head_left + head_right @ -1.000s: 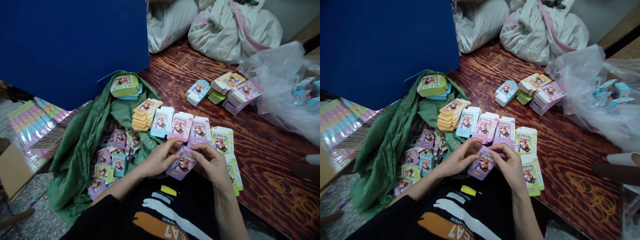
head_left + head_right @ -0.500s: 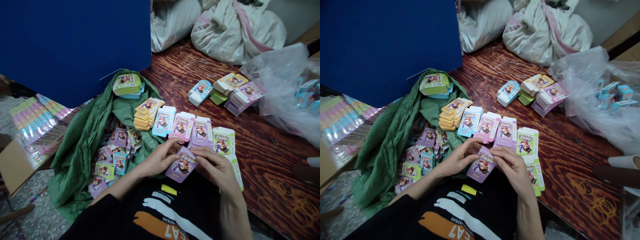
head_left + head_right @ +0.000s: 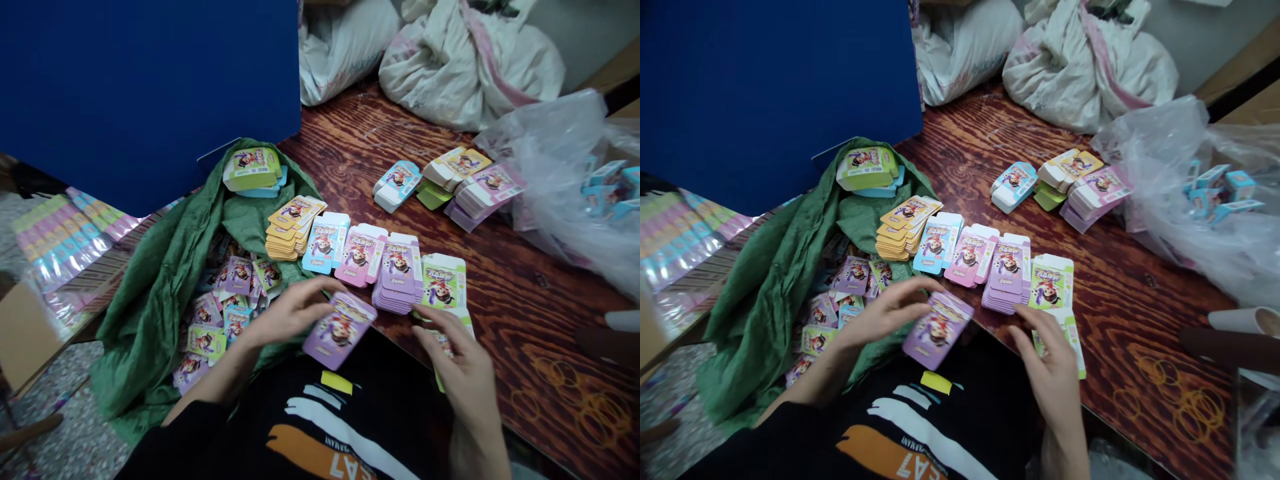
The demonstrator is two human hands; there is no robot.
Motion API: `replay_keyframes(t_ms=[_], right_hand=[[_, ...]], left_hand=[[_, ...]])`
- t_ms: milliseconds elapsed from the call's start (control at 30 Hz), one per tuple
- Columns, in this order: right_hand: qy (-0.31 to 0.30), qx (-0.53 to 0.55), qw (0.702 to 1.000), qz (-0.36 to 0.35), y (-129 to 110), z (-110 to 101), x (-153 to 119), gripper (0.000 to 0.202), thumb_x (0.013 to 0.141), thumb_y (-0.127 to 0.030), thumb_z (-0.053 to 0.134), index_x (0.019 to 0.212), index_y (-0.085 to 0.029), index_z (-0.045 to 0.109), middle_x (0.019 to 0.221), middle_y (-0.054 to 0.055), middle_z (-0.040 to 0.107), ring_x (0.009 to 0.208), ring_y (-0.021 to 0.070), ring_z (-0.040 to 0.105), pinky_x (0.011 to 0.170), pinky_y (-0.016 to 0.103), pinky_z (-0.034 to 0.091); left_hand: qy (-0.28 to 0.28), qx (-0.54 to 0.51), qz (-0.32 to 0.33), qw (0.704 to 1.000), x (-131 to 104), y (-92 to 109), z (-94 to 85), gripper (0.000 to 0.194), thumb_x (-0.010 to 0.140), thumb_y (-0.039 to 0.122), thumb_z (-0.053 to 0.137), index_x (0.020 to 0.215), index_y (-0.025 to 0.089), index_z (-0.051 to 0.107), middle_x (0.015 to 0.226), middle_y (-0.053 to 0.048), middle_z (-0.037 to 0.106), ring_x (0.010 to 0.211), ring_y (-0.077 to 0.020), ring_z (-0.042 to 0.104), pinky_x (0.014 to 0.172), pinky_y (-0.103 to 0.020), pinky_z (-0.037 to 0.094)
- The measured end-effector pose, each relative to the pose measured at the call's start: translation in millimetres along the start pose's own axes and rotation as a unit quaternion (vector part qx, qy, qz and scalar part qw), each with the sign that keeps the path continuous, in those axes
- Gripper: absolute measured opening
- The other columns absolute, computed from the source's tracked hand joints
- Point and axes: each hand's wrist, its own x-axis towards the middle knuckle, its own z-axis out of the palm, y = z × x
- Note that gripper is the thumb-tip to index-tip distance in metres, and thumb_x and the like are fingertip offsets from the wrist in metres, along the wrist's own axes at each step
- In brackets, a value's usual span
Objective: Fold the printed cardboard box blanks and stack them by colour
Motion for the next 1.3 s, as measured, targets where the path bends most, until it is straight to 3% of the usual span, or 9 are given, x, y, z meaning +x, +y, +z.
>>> replay_keyframes(t_ms=[100, 167, 267, 433, 700, 867, 1000, 1100, 1300], right_hand=[[0.091, -0.142, 0.985, 0.028, 28.2, -22.2, -16.9, 0.057, 0.09, -0.063, 0.064, 0.129, -0.022, 0.069, 0.117, 0.014, 0.07, 0.107, 0.0333, 0.063, 0.1, 0.053, 0.047], [0.075, -0.218, 0.972, 0.036, 46.3, -27.7, -28.2, 0.08, 0.087, -0.075, 0.055, 0.143, -0.018, 0.057, 0.127, 0.019, 0.065, 0.114, 0.0382, 0.059, 0.102, 0.057, 0.045], [0.038, -0.283, 0.957, 0.054, 64.0, -17.8, -40.8, 0.094, 0.088, -0.077, 0.048, 0.158, -0.015, 0.036, 0.145, 0.024, 0.053, 0.129, 0.043, 0.052, 0.104, 0.059, 0.044], [0.045, -0.311, 0.947, 0.072, 71.7, -4.5, -46.3, 0.086, 0.092, -0.066, 0.043, 0.158, -0.011, 0.038, 0.139, 0.026, 0.056, 0.123, 0.0455, 0.055, 0.1, 0.063, 0.047], [0.132, -0.241, 0.961, 0.005, 47.6, -42.1, -3.3, 0.086, 0.088, -0.079, 0.049, 0.146, -0.017, 0.057, 0.139, 0.024, 0.056, 0.132, 0.0471, 0.048, 0.11, 0.065, 0.035], [0.162, -0.219, 0.962, -0.036, 24.3, 0.6, 63.9, 0.078, 0.09, -0.07, 0.054, 0.147, -0.018, 0.055, 0.146, 0.023, 0.05, 0.139, 0.043, 0.042, 0.113, 0.063, 0.032], [0.077, -0.279, 0.957, 0.027, 19.2, 42.9, 90.3, 0.073, 0.091, -0.068, 0.052, 0.142, -0.016, 0.059, 0.158, 0.026, 0.04, 0.144, 0.0466, 0.033, 0.11, 0.07, 0.031], [0.023, -0.318, 0.947, 0.046, 24.4, 54.0, 87.8, 0.064, 0.093, -0.06, 0.052, 0.137, -0.014, 0.062, 0.158, 0.026, 0.041, 0.144, 0.0466, 0.033, 0.108, 0.07, 0.033], [0.049, -0.318, 0.946, 0.025, 32.4, 45.1, 73.6, 0.06, 0.091, -0.057, 0.056, 0.134, -0.016, 0.062, 0.155, 0.024, 0.046, 0.142, 0.0454, 0.037, 0.108, 0.068, 0.035]], left_hand=[[0.112, 0.036, -0.07, 0.991, -31.2, 6.1, -52.6, 0.038, 0.092, 0.044, 0.065, 0.123, 0.022, 0.065, 0.115, -0.009, 0.072, 0.092, -0.0226, 0.069, 0.077, -0.031, 0.058], [0.164, 0.14, -0.13, 0.968, -51.0, 3.8, -84.2, 0.043, 0.091, 0.053, 0.063, 0.123, 0.024, 0.066, 0.12, -0.009, 0.072, 0.101, -0.0279, 0.069, 0.086, -0.039, 0.06], [0.222, 0.324, -0.115, 0.912, -66.5, -5.6, -105.5, 0.054, 0.09, 0.062, 0.054, 0.128, 0.024, 0.065, 0.138, -0.012, 0.063, 0.127, -0.0363, 0.059, 0.113, -0.055, 0.047], [0.203, 0.362, -0.049, 0.909, -50.9, -4.1, -87.4, 0.054, 0.098, 0.054, 0.048, 0.14, 0.021, 0.057, 0.149, -0.011, 0.056, 0.139, -0.0302, 0.053, 0.12, -0.049, 0.042], [0.188, 0.358, 0.024, 0.914, 6.5, 15.8, -81.9, 0.05, 0.099, 0.046, 0.049, 0.139, 0.017, 0.059, 0.144, -0.012, 0.061, 0.134, -0.0274, 0.057, 0.117, -0.043, 0.043], [0.143, 0.436, -0.034, 0.888, 75.5, 7.5, -75.7, 0.049, 0.098, 0.033, 0.051, 0.144, 0.017, 0.054, 0.154, -0.013, 0.052, 0.143, -0.0288, 0.047, 0.122, -0.044, 0.035], [0.147, 0.512, -0.116, 0.838, 114.5, -4.1, -69.5, 0.067, 0.097, 0.038, 0.06, 0.155, 0.011, 0.041, 0.166, -0.023, 0.032, 0.154, -0.0392, 0.028, 0.124, -0.053, 0.027], [0.146, 0.523, -0.136, 0.829, 118.0, -13.3, -68.2, 0.07, 0.096, 0.043, 0.06, 0.156, 0.013, 0.039, 0.166, -0.024, 0.031, 0.149, -0.0417, 0.037, 0.119, -0.055, 0.033], [0.177, 0.505, -0.143, 0.832, 105.5, -21.1, -73.0, 0.069, 0.094, 0.048, 0.061, 0.154, 0.017, 0.044, 0.166, -0.021, 0.032, 0.148, -0.041, 0.036, 0.116, -0.055, 0.035]])
